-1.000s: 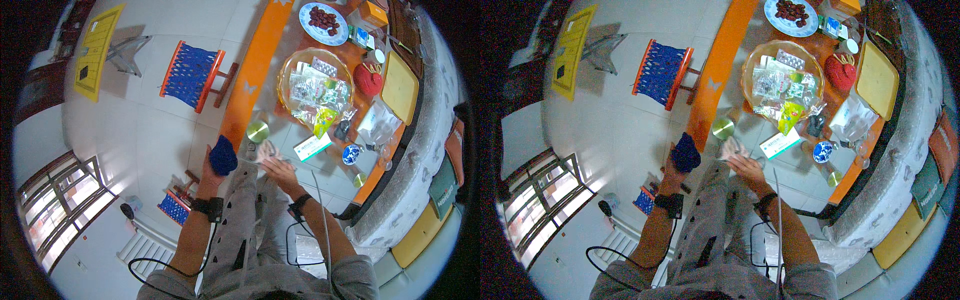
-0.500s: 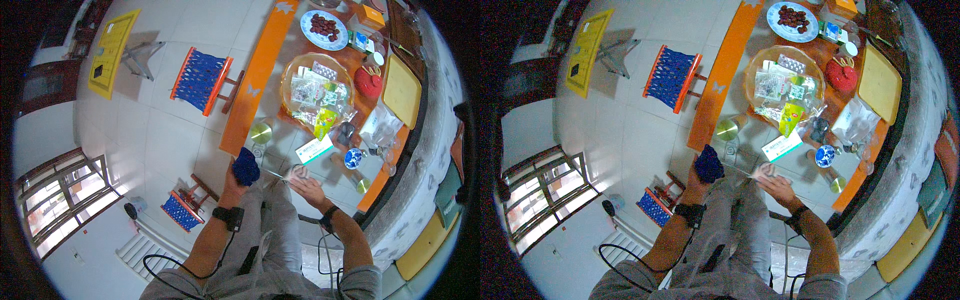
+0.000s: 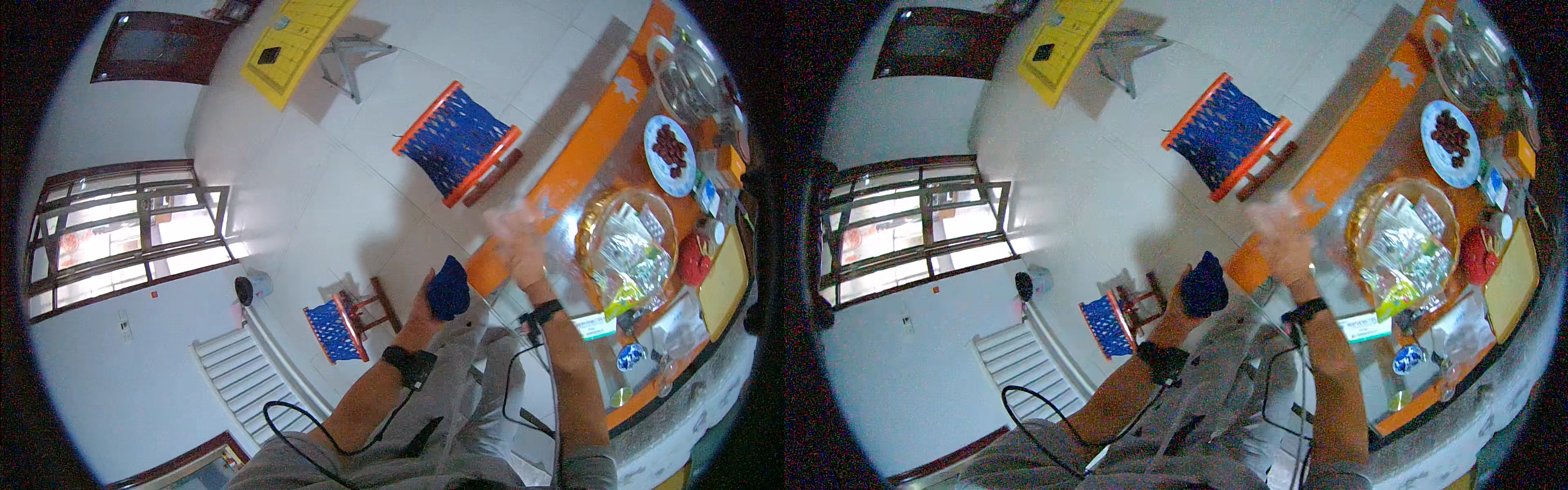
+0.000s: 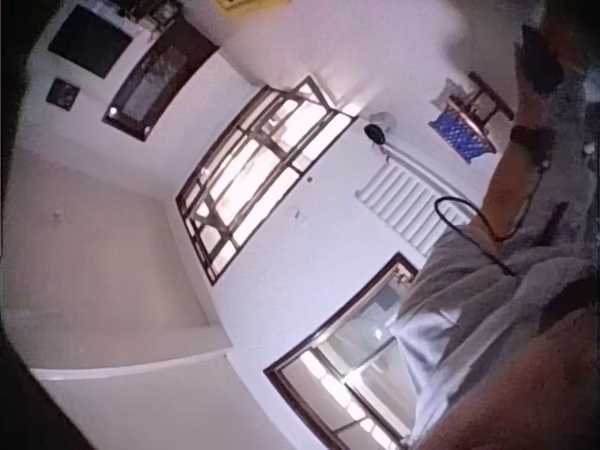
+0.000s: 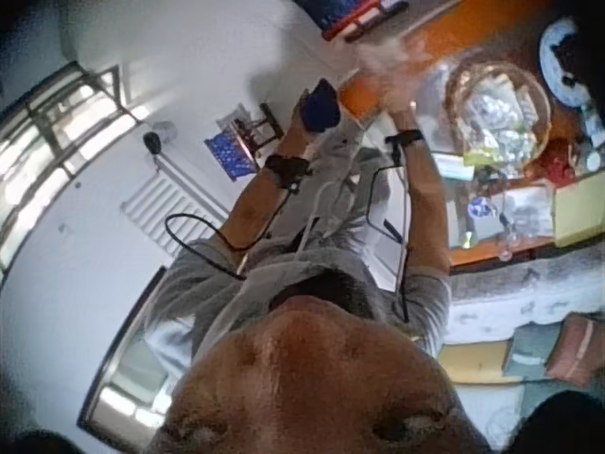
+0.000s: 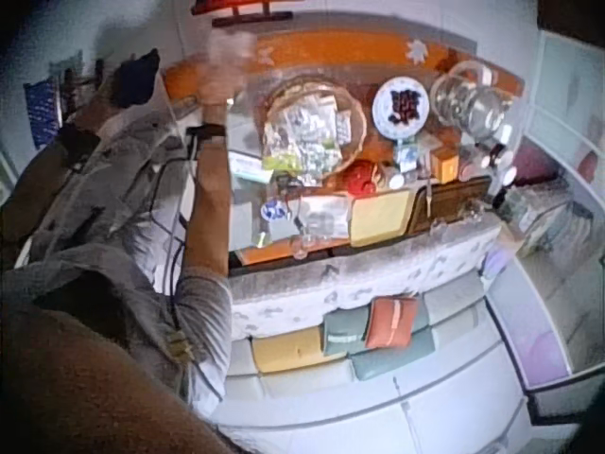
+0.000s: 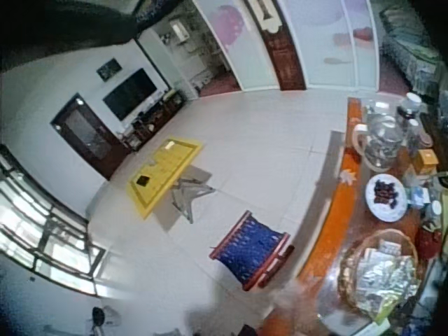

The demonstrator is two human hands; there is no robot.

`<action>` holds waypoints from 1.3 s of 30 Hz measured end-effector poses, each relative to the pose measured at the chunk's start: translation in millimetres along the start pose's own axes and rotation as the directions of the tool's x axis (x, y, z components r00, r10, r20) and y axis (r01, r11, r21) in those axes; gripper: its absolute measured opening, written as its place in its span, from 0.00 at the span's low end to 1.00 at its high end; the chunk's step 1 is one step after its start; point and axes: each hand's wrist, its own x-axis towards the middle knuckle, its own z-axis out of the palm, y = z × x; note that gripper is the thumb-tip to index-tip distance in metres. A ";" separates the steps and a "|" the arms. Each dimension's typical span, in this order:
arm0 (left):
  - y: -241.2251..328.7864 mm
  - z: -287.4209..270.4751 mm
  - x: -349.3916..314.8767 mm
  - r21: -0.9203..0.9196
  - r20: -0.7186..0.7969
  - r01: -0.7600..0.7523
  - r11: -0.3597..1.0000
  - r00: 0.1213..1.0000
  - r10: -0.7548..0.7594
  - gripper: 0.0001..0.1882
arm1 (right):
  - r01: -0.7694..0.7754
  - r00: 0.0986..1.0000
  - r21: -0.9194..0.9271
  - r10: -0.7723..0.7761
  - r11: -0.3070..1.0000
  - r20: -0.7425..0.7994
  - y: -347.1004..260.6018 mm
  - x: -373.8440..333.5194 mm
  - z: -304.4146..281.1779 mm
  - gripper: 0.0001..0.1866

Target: The person wipes a glass-topped table with a cloth, moving items like a kettle, jars, and a plate of dates aside to clean underneath. They then walk to the kitchen and rinse the cloth under running water.

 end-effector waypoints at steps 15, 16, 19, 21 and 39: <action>40.3 -6.6 0.2 0.213 0.129 -0.014 0.977 0.991 -0.014 0.28 | -0.016 0.997 0.288 -0.005 0.958 0.071 -70.6 -70.1 76.8 0.18; 32.5 -4.3 4.6 0.209 0.146 -0.048 0.977 0.989 0.018 0.28 | -0.023 0.999 0.407 0.005 0.913 0.044 -66.2 -84.8 71.8 0.18; 2.3 10.5 13.8 0.183 0.035 -0.090 0.979 0.996 0.086 0.29 | -0.039 0.936 0.193 -0.031 0.980 0.350 -51.7 -140.4 46.0 0.22; -17.3 23.0 11.9 0.191 0.211 -0.094 0.977 0.976 0.053 0.27 | -0.120 0.931 0.196 0.041 0.973 0.363 -46.2 -194.3 18.9 0.21; -137.4 79.0 -39.8 0.451 0.590 -0.391 0.803 0.805 0.061 0.26 | -0.771 0.549 0.014 0.652 0.637 0.523 -43.1 -545.7 -119.9 0.19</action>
